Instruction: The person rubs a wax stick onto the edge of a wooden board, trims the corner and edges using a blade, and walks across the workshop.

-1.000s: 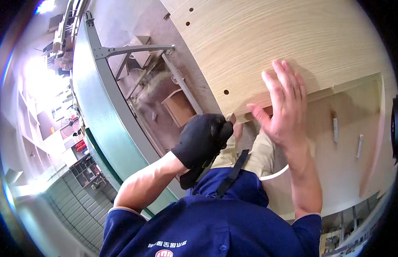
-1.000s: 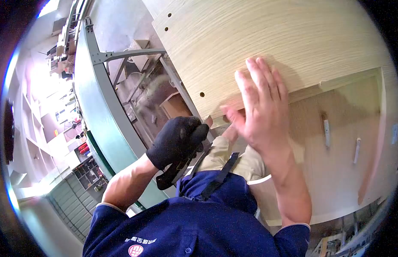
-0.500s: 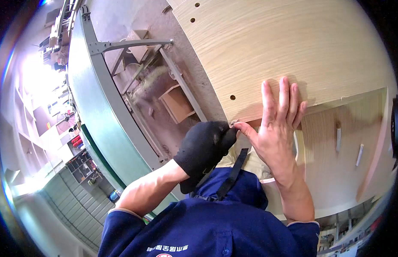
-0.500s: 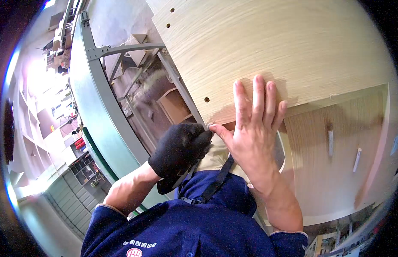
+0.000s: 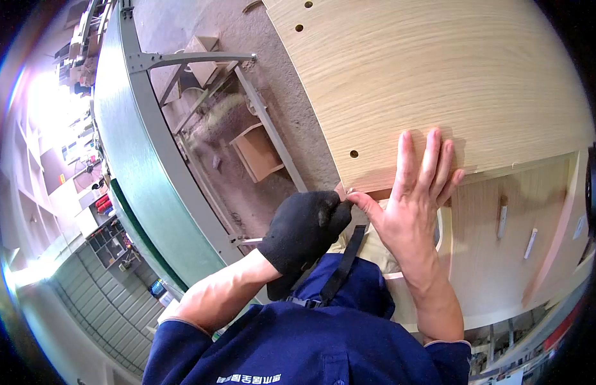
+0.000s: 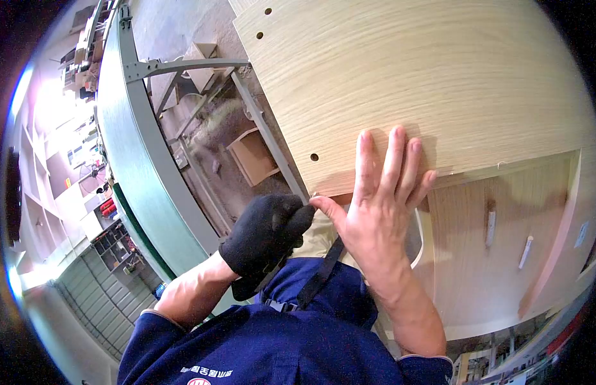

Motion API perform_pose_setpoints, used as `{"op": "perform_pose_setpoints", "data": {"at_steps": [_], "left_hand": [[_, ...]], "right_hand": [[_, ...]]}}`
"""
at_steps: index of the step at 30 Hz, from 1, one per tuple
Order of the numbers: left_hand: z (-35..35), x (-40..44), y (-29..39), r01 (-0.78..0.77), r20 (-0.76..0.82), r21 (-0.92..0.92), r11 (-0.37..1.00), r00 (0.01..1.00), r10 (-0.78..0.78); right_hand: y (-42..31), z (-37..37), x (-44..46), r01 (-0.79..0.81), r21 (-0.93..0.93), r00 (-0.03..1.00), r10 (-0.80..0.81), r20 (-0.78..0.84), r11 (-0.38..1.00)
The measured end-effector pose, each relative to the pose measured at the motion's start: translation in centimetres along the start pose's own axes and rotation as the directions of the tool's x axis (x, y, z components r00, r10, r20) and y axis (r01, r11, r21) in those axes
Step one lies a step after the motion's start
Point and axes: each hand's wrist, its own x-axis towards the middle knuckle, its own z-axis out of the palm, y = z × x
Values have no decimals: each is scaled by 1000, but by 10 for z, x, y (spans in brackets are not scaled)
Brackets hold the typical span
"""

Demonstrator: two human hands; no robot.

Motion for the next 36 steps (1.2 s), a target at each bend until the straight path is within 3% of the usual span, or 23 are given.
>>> {"op": "perform_pose_setpoints", "data": {"at_steps": [9, 12, 18, 21, 23, 25, 26, 27, 30, 34, 36], "left_hand": [[-1, -6, -4, 63, 13, -30, 998, 998, -63], [2, -8, -7, 36, -47, -27, 999, 998, -37], [-13, -34, -13, 215, -49, -253, 943, 971, -234], [-11, -50, -27, -41, -189, -134, 990, 982, 15], [-9, -54, -22, -87, -170, -277, 957, 985, 41], [-3, -58, -24, -134, -143, -313, 940, 985, 93], [4, -57, -32, -162, -125, -280, 946, 983, 131], [7, -56, -36, -195, -110, -244, 950, 979, 173], [6, -59, -41, -297, -73, -142, 944, 955, 289], [8, -62, -54, -354, -51, -9, 935, 934, 353], [7, -65, -62, -363, -28, 16, 932, 931, 364]], "right_hand": [[-3, 5, -1, -15, -62, 1000, 16, 7, 998], [-5, 3, 1, -25, -61, 999, 27, 26, 998], [3, -7, -5, 42, 67, 998, -45, 48, 997], [6, -17, -17, 116, 260, 993, -109, -39, 959], [2, -17, -32, 164, 454, 985, -122, -120, 876], [-12, -23, -40, -170, 845, 977, -21, 210, 507], [-21, -25, -44, -355, 899, 926, -32, 375, 254], [-29, -22, -46, -417, 905, 907, -21, 420, 88], [-40, -22, -50, -607, 791, 795, -51, 605, -81], [-38, -23, -58, -665, 740, 740, -51, 671, 101], [-40, -24, -60, -713, 693, 692, -50, 720, 105]]}}
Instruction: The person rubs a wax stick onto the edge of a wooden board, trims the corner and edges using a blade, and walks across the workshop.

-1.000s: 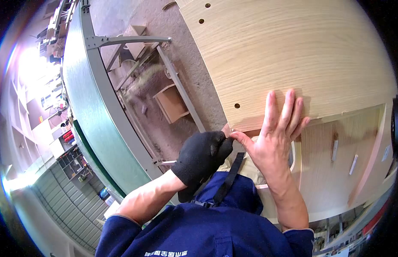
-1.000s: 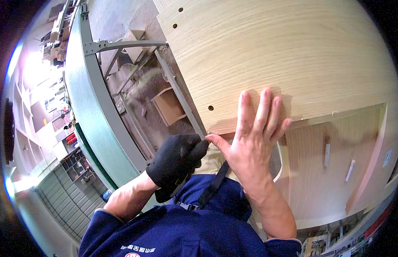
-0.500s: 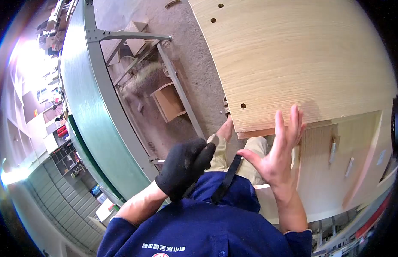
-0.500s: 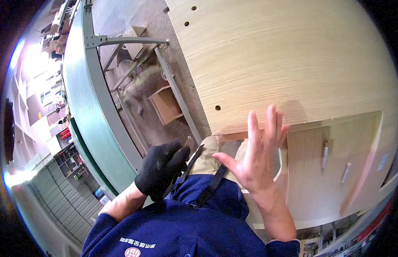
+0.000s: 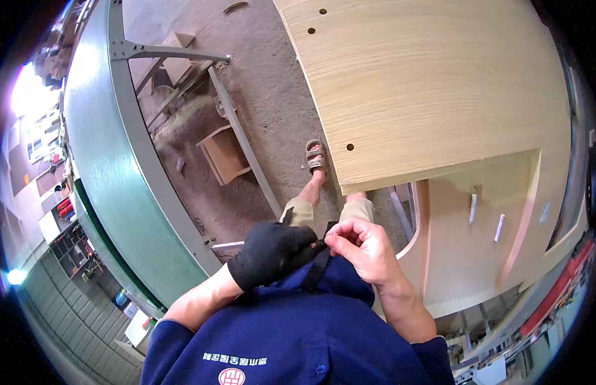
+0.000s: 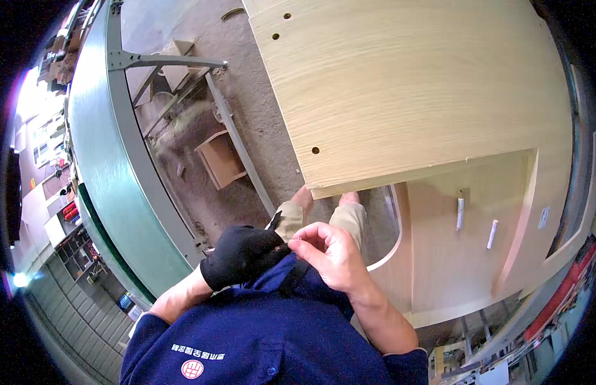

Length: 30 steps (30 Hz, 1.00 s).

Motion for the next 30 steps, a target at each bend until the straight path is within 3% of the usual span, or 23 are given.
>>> {"op": "perform_pose_setpoints", "data": {"at_steps": [4, 7, 9, 11, 12, 15, 16, 19, 20, 23, 27, 30], "left_hand": [[-3, -9, -4, -2, 89, -26, 1000, 996, 4], [-7, -17, -11, 18, 165, -5, 1000, 986, -17], [-9, -27, -24, 42, 144, 7, 999, 989, -43], [-11, -36, -39, 75, 59, 12, 997, 995, -75], [-15, -40, -41, 190, 51, 30, 981, 980, -191], [-15, -44, -51, 225, -101, 70, 972, 971, -217], [-12, -43, -53, 230, -116, 54, 972, 968, -222], [-3, -32, -41, 332, -128, -193, 923, 924, -359], [2, -28, -40, 318, -121, -243, 916, 928, -354], [18, -13, -29, 266, -116, -341, 902, 940, -321], [16, 31, 14, 88, -219, -256, 963, 965, -146], [21, 57, 24, -39, -306, -208, 977, 951, -27]], "right_hand": [[3, 3, -4, -125, -43, 991, 127, 41, 991], [11, -1, -6, -85, -129, 991, 97, 88, 988], [19, -12, -9, -90, 51, 995, 88, 46, 995], [-1, -23, -13, -10, -45, 999, 8, -34, 999], [3, -27, -14, 10, -193, 997, -24, -70, 981], [22, -18, -6, 30, -515, 985, -114, -133, 857], [21, -15, -1, -31, -622, 992, -50, -112, 782], [54, -9, 15, 204, -889, 916, -401, 25, 411], [55, -6, 13, 129, -976, 916, -398, 48, 178], [36, -3, -2, 273, -867, 838, -546, 2, 416], [14, -9, 2, 352, -934, 632, -752, 191, 59], [21, -19, 13, 395, -917, 575, -795, 196, 59]]}}
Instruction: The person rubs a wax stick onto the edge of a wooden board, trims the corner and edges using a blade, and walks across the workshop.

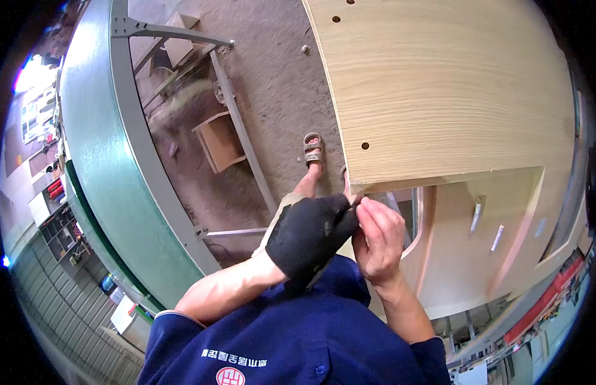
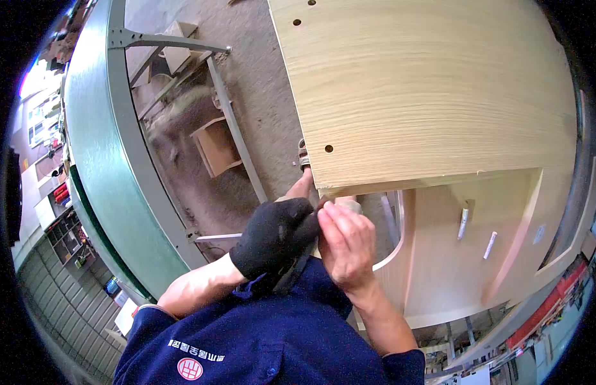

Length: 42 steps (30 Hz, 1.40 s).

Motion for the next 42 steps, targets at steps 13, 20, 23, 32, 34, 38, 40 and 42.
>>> {"op": "perform_pose_setpoints", "data": {"at_steps": [13, 20, 23, 32, 34, 38, 40, 42], "left_hand": [[7, 23, -6, 128, 84, 100, 987, 987, -137], [5, 23, -8, 134, 92, 111, 985, 985, -145], [-2, 26, -4, 283, 177, 87, 955, 939, -295], [-7, 23, -4, 337, 170, 38, 941, 926, -338], [-11, 21, -7, 323, 182, 50, 945, 927, -327], [-14, 5, -19, 252, 157, 77, 965, 952, -261], [-18, 1, -5, 301, 146, 27, 953, 942, -302], [-16, 1, 10, 323, 101, -19, 946, 942, -319]], "right_hand": [[10, 15, 2, -97, 13, 994, 98, -42, 995], [1, 14, 10, -122, -6, 992, 122, 2, 992], [-2, 12, 12, -130, -28, 991, 130, 21, 991], [-7, 12, 18, -136, -3, 990, 136, 44, 991], [-8, 13, 20, -125, 11, 990, 124, 71, 992], [-15, 18, 14, -141, 107, 979, 122, 165, 984], [-16, 16, 11, -125, 98, 989, 115, 98, 987], [-19, 10, 7, -136, 108, 990, 131, 48, 985]]}}
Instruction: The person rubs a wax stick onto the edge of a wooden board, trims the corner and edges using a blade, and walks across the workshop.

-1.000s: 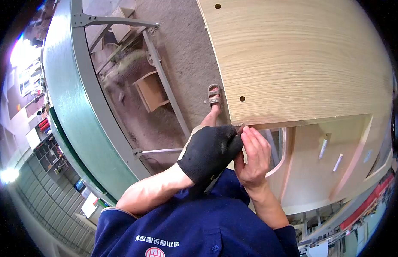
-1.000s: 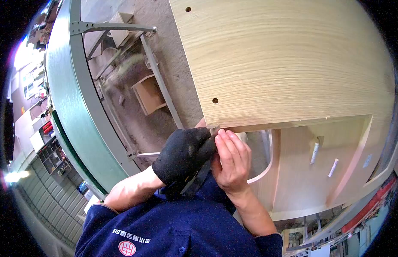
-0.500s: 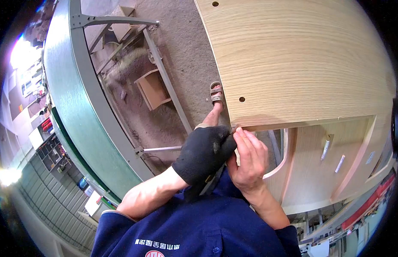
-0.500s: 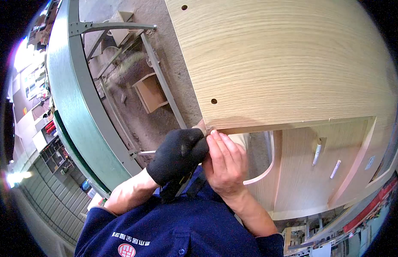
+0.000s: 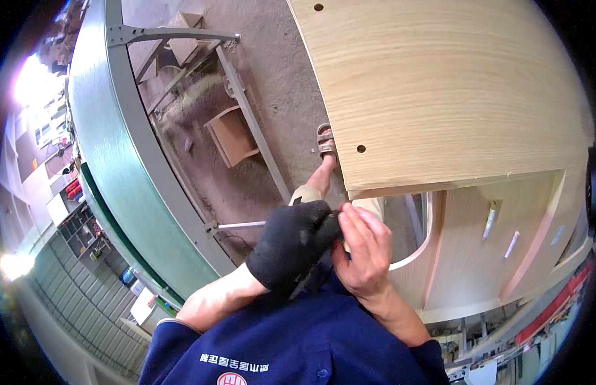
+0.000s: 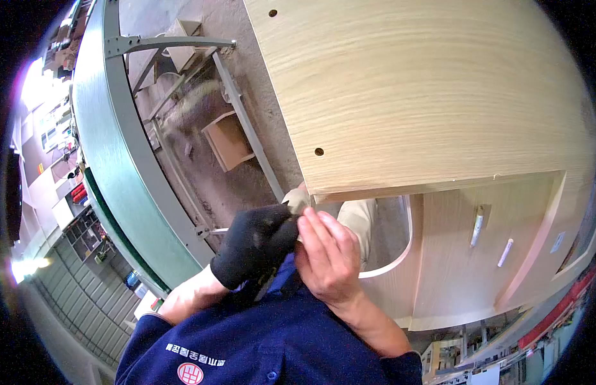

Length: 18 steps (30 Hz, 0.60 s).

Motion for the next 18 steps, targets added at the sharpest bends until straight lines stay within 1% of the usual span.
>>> {"op": "perform_pose_setpoints", "data": {"at_steps": [2, 3, 5, 8, 9, 11, 12, 14, 18], "left_hand": [[5, 9, -1, -80, 33, 108, 991, 997, 77], [6, 13, 1, -75, 44, 108, 991, 996, 71], [7, 21, 6, -67, 67, 108, 992, 996, 60], [13, 26, -3, -81, 91, 157, 984, 994, 67], [13, 27, -2, -59, 76, 147, 987, 996, 49], [13, 27, -3, -85, 38, 146, 986, 996, 81], [14, 27, -5, -130, 15, 155, 979, 992, 129], [13, 25, -7, -163, -23, 155, 974, 985, 168], [7, 18, -15, -144, -51, 143, 979, 987, 153]], "right_hand": [[7, -4, 1, -6, -54, 999, 4, -50, 999], [9, -6, 2, -13, -79, 997, 7, -72, 997], [11, -8, 5, -11, -69, 998, 7, -58, 998], [14, -7, 9, -11, -75, 999, 8, -46, 997], [14, -6, 10, -13, -72, 999, 9, -49, 997], [14, -5, 12, -17, -69, 999, 14, -40, 997], [12, -5, 13, -22, -66, 999, 20, -27, 998], [9, -3, 14, -25, -64, 1000, 24, -4, 998], [5, 3, 13, -17, -27, 999, 18, 31, 999]]}}
